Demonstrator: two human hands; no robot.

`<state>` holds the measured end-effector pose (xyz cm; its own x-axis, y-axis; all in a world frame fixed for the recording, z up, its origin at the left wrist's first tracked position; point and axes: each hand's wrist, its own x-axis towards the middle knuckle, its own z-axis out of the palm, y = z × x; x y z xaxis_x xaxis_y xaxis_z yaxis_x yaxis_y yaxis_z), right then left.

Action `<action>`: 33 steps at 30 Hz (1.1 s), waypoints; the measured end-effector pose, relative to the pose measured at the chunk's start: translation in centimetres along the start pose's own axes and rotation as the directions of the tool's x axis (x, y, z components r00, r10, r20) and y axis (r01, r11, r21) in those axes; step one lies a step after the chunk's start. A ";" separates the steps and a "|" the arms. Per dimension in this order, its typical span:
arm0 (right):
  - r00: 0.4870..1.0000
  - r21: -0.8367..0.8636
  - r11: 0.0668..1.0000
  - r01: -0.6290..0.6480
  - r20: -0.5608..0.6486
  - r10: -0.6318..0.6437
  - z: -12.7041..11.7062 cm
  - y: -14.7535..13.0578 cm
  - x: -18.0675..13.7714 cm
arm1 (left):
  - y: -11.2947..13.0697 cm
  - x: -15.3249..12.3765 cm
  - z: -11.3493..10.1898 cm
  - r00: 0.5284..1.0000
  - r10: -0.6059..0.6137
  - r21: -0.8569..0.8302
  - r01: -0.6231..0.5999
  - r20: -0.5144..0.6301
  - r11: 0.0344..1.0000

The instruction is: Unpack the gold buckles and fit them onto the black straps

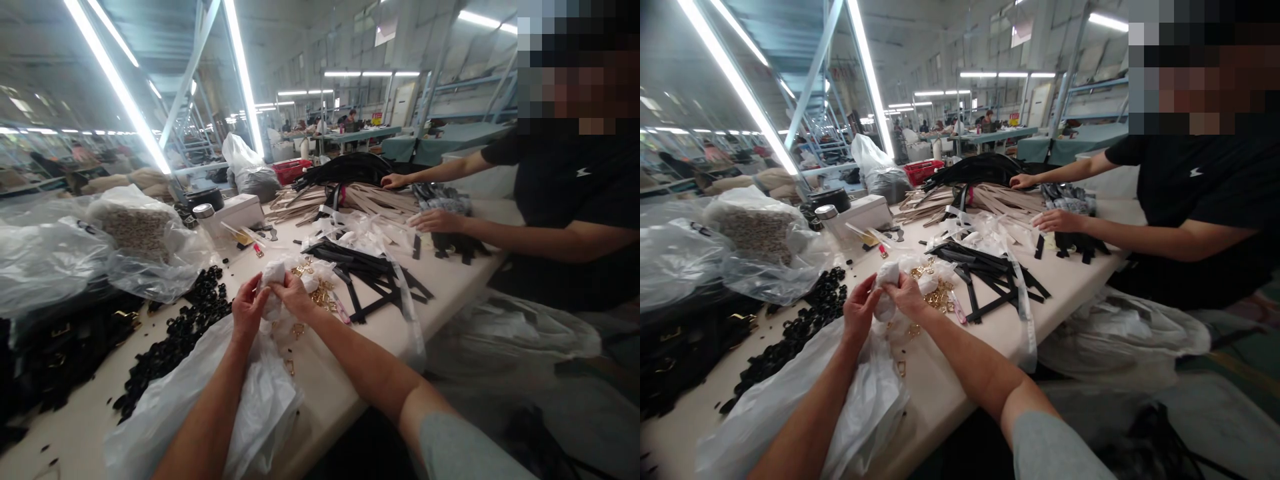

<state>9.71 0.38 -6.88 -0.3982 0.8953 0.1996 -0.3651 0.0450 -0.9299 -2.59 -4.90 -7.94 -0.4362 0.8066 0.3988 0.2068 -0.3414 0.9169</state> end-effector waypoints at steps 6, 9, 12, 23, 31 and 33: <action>0.992 -0.014 1.000 0.006 -0.123 -0.008 -0.7 0.0 0.5 | -0.1 -0.3 0.3 0.997 -0.073 -0.070 0.073 0.002 0.995; 0.986 0.119 0.993 -0.023 -0.162 0.042 -0.6 0.3 0.8 | 0.1 -0.5 0.5 0.989 -0.126 -0.072 0.132 0.082 0.989; 0.980 0.146 0.989 -0.030 -0.191 0.058 -0.3 0.5 0.8 | 0.1 -0.7 0.8 0.978 -0.103 -0.047 0.113 0.182 0.993; 0.971 0.068 0.995 0.074 -0.234 -0.056 -0.2 0.0 0.5 | -1.0 -0.9 1.1 0.952 -0.128 -0.155 0.176 0.279 0.972; 0.970 -0.363 0.913 0.185 -0.082 -0.229 -0.3 0.4 -0.4 | -0.9 -0.6 1.5 0.969 -0.143 -0.158 0.176 0.201 0.972; 0.951 -0.542 0.811 0.220 -0.068 -0.303 -0.3 0.3 -0.8 | -0.3 -0.6 1.6 0.982 -0.135 -0.102 0.148 0.129 0.984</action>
<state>10.20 -0.20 -7.42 -0.2106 0.8677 0.4502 0.0723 0.4731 -0.8780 -0.98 -4.52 -8.46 -0.3432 0.9008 0.2659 0.0497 -0.2653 0.9629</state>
